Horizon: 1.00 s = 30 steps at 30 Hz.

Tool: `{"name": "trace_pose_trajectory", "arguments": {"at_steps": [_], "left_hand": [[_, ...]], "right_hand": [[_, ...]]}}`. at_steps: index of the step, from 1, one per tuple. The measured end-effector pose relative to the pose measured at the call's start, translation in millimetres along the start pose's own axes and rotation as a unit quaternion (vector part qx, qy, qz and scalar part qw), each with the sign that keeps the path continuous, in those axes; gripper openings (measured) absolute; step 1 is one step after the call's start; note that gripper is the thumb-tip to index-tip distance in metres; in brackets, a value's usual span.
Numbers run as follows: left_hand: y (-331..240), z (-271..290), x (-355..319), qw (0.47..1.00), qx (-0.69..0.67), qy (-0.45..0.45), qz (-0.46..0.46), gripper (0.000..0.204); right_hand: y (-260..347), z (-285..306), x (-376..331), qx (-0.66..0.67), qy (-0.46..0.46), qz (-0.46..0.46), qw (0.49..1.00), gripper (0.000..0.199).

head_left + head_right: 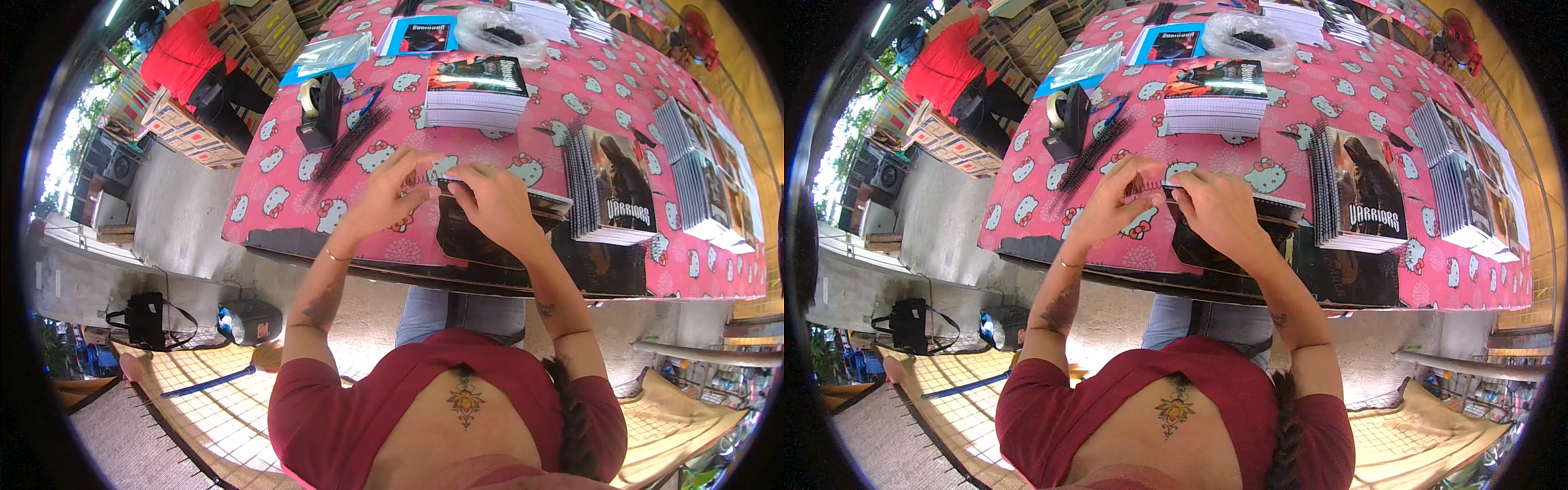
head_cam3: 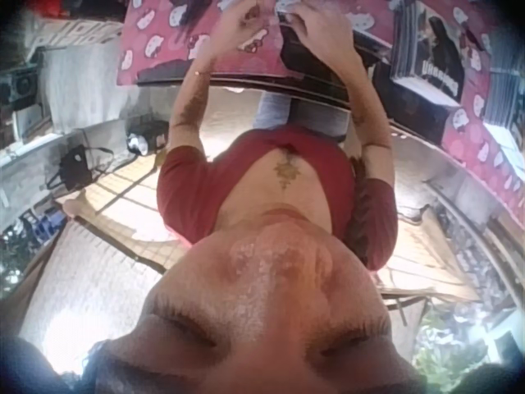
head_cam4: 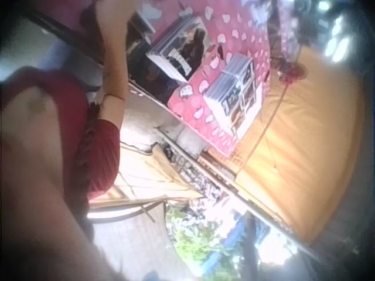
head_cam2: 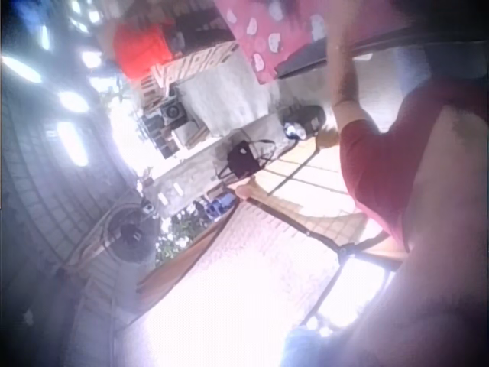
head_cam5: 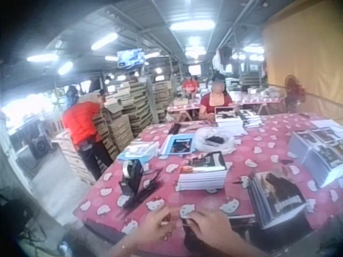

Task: The person places stacks of papers into spiral bindings, closes the bindings by hand, and stacks the completed notebooks onto a pile on the table.

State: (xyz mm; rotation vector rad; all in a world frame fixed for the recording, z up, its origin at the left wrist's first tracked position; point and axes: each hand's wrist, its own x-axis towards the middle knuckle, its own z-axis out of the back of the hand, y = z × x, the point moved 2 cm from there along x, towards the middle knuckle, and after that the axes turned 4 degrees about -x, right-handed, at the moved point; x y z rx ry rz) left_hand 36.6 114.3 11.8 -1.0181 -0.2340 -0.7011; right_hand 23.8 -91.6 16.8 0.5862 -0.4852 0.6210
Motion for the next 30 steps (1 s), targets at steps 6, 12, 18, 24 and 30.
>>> {"name": "trace_pose_trajectory", "arguments": {"at_steps": [6, 12, 18, 24, 30], "left_hand": [[1, 1, 15, 0.993, 0.070, 0.090, 0.038, 0.028], [0, 5, 27, 0.991, 0.033, 0.128, 0.018, 0.027], [-10, -1, 25, 0.988, 0.122, 0.086, -0.030, 0.020], [-8, -8, 29, 0.988, 0.122, 0.096, -0.002, 0.020], [-25, -37, 25, 0.918, 0.363, -0.079, -0.137, 0.021]], "right_hand": [[-6, 4, -1, 0.034, -0.006, -0.011, 0.999, 0.020], [-15, 3, -1, 0.037, 0.015, -0.004, 0.999, 0.021], [-7, 25, -13, -0.098, -0.044, 0.038, 0.993, 0.020], [-18, 23, -15, -0.027, 0.046, -0.056, 0.997, 0.016], [-23, 22, -12, -0.031, 0.025, -0.040, 0.998, 0.015]]}}
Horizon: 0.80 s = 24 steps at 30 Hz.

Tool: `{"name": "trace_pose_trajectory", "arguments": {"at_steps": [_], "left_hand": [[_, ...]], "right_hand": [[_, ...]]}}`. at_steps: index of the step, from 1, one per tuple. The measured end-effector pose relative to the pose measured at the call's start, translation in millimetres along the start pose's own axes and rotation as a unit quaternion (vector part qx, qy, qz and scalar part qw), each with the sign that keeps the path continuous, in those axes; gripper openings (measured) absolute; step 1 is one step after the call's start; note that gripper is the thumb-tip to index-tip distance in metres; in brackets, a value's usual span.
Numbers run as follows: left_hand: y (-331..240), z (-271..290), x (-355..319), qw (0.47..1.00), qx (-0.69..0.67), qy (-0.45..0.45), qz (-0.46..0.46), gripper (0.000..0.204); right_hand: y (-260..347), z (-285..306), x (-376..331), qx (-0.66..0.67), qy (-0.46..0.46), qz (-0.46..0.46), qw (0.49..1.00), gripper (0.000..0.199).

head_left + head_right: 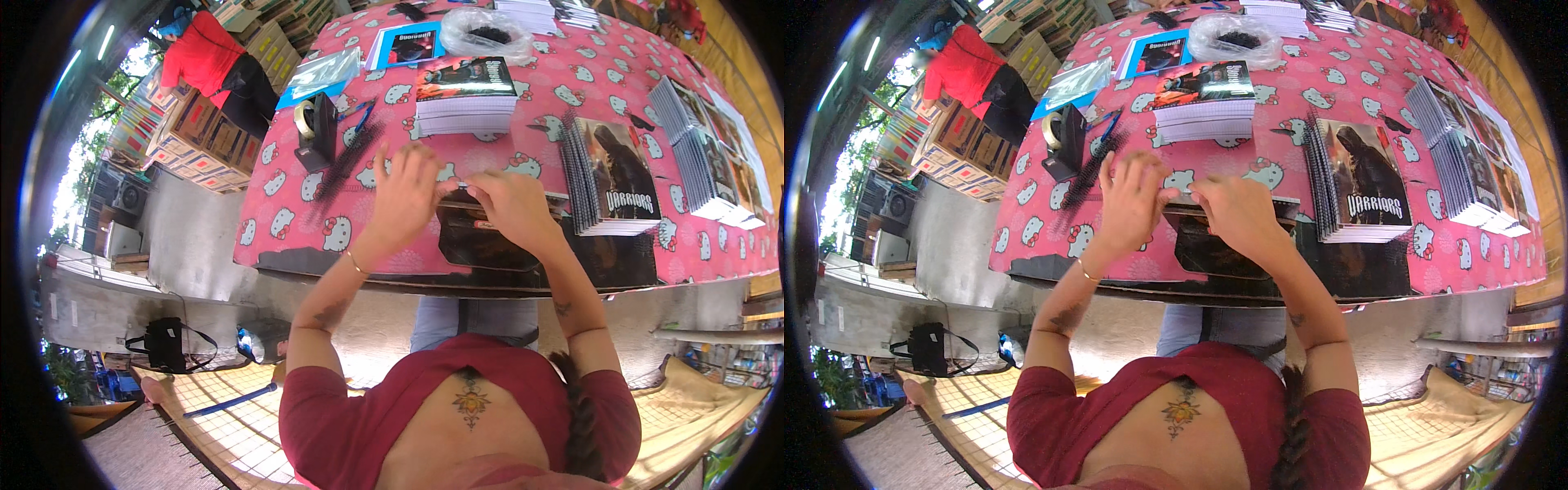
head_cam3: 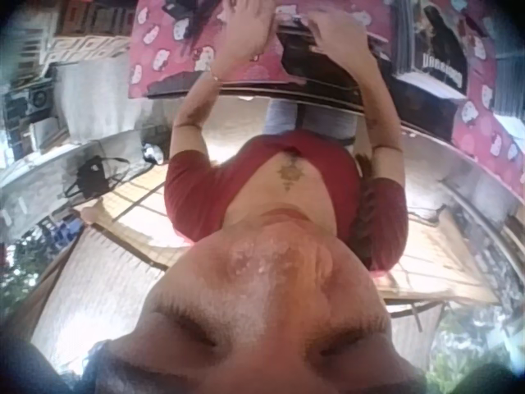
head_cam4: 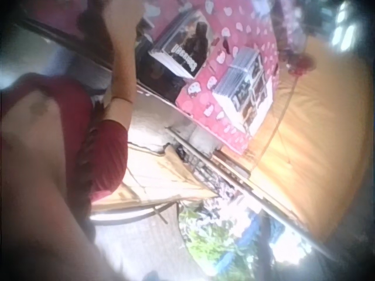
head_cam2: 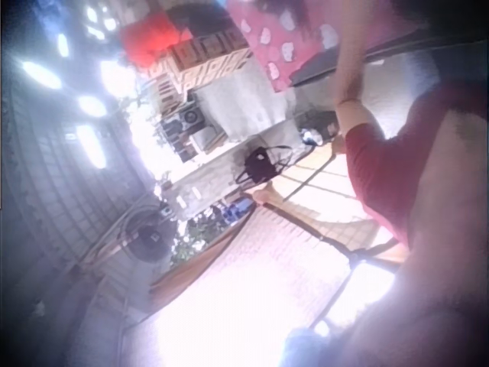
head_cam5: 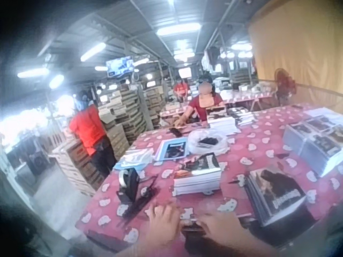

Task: The person places stacks of papers into spiral bindings, closes the bindings by hand, and stacks the completed notebooks onto a pile on the table.

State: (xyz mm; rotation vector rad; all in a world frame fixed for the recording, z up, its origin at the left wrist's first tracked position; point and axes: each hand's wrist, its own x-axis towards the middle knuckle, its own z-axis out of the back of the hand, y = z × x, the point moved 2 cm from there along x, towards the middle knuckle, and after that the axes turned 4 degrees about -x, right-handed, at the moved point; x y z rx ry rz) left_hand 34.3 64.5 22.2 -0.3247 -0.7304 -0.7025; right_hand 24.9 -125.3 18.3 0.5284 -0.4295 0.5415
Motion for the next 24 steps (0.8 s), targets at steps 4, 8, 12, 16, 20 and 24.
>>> {"name": "trace_pose_trajectory", "arguments": {"at_steps": [4, 8, 12, 16, 20, 24], "left_hand": [[14, -16, -18, 0.992, -0.102, 0.059, 0.056, 0.023], [15, -15, -16, 0.982, -0.065, 0.145, 0.102, 0.051], [-35, -39, -62, 0.989, 0.055, 0.114, 0.079, 0.080], [-29, -48, -62, 0.988, 0.079, 0.085, 0.098, 0.092], [-23, -39, -55, 0.976, 0.117, 0.167, 0.073, 0.093], [-25, -42, -59, 0.989, 0.099, 0.101, 0.035, 0.093]], "right_hand": [[2, 1, 0, 0.012, 0.008, -0.001, 1.000, 0.015], [-1, -1, 0, 0.002, 0.005, -0.002, 1.000, 0.013], [0, -3, -1, 0.001, -0.004, -0.002, 1.000, 0.011], [-4, -4, -3, -0.002, 0.003, 0.007, 1.000, 0.013], [0, 11, -13, -0.065, 0.007, 0.049, 0.997, 0.038], [-15, 21, -27, -0.063, 0.015, 0.010, 0.998, 0.032]]}}
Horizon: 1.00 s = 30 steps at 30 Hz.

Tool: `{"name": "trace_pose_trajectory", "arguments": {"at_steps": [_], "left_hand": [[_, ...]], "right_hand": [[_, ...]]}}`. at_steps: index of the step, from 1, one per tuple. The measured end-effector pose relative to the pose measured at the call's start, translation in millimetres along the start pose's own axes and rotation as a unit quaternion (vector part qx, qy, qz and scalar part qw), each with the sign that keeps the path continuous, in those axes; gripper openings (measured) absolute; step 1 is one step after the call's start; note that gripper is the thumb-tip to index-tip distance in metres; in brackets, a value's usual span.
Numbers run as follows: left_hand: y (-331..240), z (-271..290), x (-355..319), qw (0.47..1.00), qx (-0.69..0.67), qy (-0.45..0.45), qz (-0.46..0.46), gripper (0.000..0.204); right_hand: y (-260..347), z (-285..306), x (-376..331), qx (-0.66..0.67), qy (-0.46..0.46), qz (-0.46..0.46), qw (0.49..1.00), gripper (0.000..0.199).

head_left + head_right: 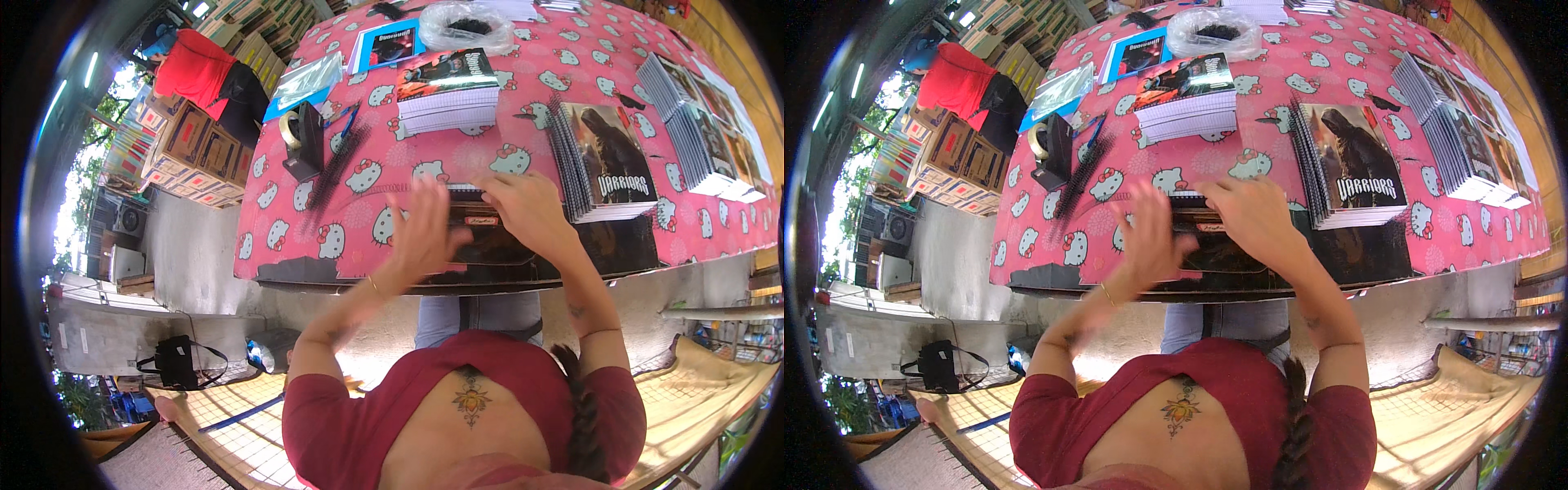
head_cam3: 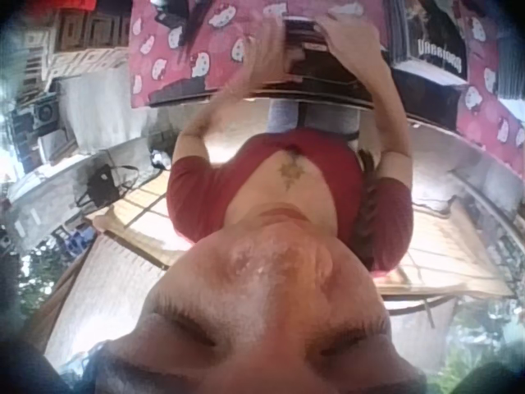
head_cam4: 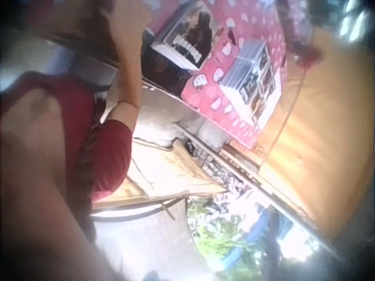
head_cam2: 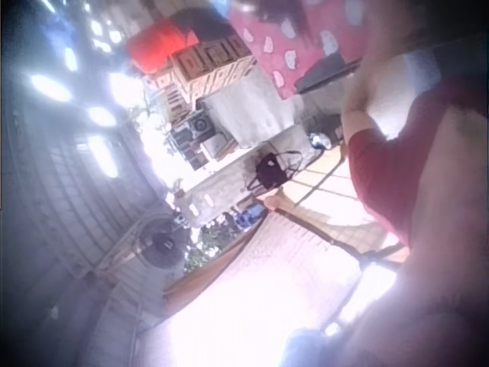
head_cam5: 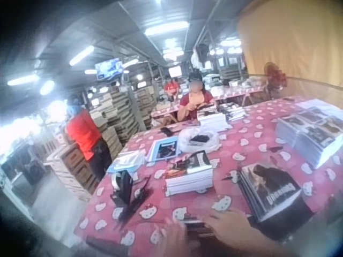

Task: The person places stacks of papers into spiral bindings, closes the bindings by hand, and stacks the completed notebooks onto a pile on the table.

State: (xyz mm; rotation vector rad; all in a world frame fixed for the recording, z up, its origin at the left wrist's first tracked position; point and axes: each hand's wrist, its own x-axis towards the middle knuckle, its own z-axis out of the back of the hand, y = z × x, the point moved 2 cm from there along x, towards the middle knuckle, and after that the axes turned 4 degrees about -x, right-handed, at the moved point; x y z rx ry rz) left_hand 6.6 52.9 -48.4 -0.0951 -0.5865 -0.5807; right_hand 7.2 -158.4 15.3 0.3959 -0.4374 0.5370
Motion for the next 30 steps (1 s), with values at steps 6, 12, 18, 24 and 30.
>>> {"name": "trace_pose_trajectory", "arguments": {"at_steps": [6, 12, 18, 24, 30], "left_hand": [[-20, 18, 1, 0.988, -0.042, 0.088, -0.119, 0.087], [-1, 20, 41, 0.994, 0.029, 0.078, -0.068, 0.090], [0, 30, 72, 0.995, 0.079, -0.027, -0.047, 0.091], [-36, 11, 12, 0.983, -0.016, 0.110, -0.143, 0.093], [-34, 1, 7, 0.980, -0.053, 0.047, -0.187, 0.081]], "right_hand": [[-8, 4, 3, 0.029, 0.045, -0.021, 0.998, 0.027], [-10, 0, 7, 0.042, 0.070, -0.021, 0.996, 0.031], [-8, 5, 3, -0.004, 0.056, -0.018, 0.998, 0.051], [-40, 19, -40, 0.250, -0.141, -0.088, 0.954, 0.075], [-57, -39, -60, 0.466, -0.068, -0.197, 0.860, 0.030]]}}
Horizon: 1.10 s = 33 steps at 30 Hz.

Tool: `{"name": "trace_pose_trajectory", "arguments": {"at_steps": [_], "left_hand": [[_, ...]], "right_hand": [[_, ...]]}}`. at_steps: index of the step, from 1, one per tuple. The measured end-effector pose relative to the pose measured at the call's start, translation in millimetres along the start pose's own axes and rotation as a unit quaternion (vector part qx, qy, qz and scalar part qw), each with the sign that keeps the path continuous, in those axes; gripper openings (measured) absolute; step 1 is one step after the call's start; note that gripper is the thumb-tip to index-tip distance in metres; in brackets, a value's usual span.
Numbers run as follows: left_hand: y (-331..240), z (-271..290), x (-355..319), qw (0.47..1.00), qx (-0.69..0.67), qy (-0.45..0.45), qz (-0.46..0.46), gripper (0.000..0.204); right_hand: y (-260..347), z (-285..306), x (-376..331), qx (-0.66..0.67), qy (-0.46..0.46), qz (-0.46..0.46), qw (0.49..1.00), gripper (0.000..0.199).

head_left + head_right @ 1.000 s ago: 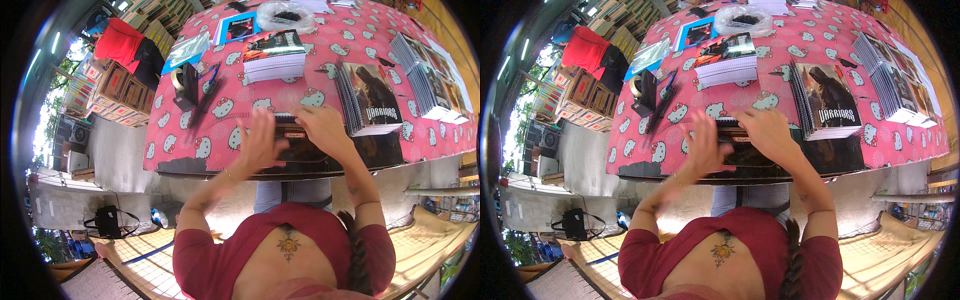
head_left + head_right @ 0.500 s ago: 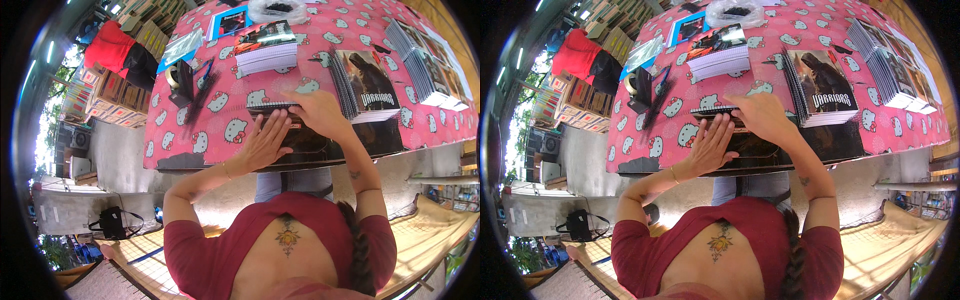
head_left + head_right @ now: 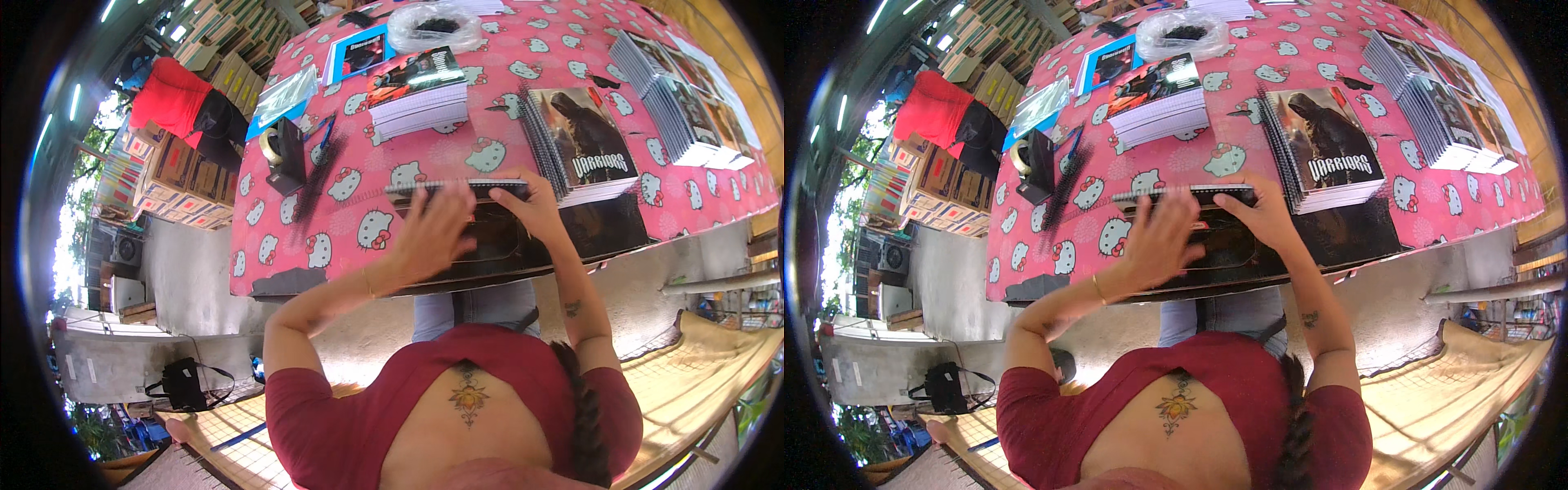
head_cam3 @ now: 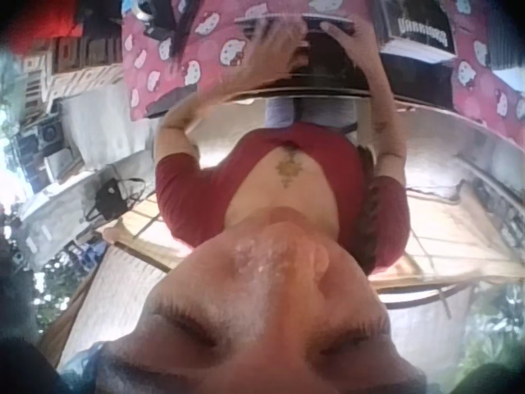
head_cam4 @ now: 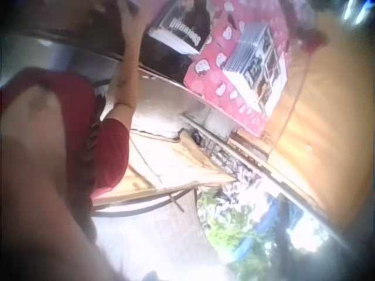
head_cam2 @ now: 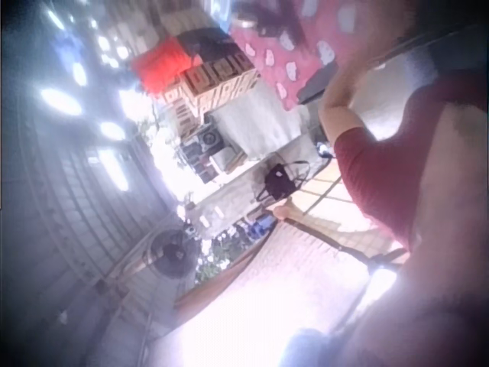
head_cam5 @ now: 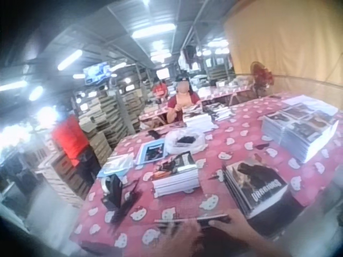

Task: The person places stacks of papers into spiral bindings, closes the bindings by hand, and stacks the completed notebooks onto a pile on the table.

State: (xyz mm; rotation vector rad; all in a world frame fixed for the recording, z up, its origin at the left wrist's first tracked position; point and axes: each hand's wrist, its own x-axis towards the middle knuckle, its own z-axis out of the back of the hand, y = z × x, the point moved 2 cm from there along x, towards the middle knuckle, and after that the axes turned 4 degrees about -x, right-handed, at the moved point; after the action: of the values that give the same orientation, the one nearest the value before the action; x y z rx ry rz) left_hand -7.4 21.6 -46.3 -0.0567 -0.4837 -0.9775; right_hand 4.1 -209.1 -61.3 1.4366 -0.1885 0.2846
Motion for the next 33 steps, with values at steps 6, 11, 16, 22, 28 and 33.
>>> {"name": "trace_pose_trajectory", "arguments": {"at_steps": [6, 11, 16, 22, 28, 33], "left_hand": [[36, 36, 64, 0.989, 0.086, -0.006, 0.120, 0.081], [0, 19, 33, 1.000, 0.016, 0.016, 0.022, 0.081], [-10, -4, 15, 1.000, 0.010, 0.007, -0.026, 0.082], [16, 22, 63, 0.997, 0.050, -0.021, 0.046, 0.085], [4, 22, 64, 0.999, 0.010, -0.031, 0.003, 0.082], [-24, 11, 35, 0.995, -0.096, -0.033, -0.023, 0.084]], "right_hand": [[16, -14, -1, -0.009, -0.013, 0.019, 1.000, 0.031], [6, -10, -1, 0.036, 0.003, 0.011, 0.999, 0.038], [6, -1, -4, 0.041, 0.076, -0.019, 0.996, 0.031], [10, -6, -8, 0.015, 0.062, -0.013, 0.998, 0.025], [2, -10, -9, 0.009, 0.054, -0.006, 0.999, 0.023], [10, -9, -14, -0.036, 0.048, 0.047, 0.997, 0.027]]}}
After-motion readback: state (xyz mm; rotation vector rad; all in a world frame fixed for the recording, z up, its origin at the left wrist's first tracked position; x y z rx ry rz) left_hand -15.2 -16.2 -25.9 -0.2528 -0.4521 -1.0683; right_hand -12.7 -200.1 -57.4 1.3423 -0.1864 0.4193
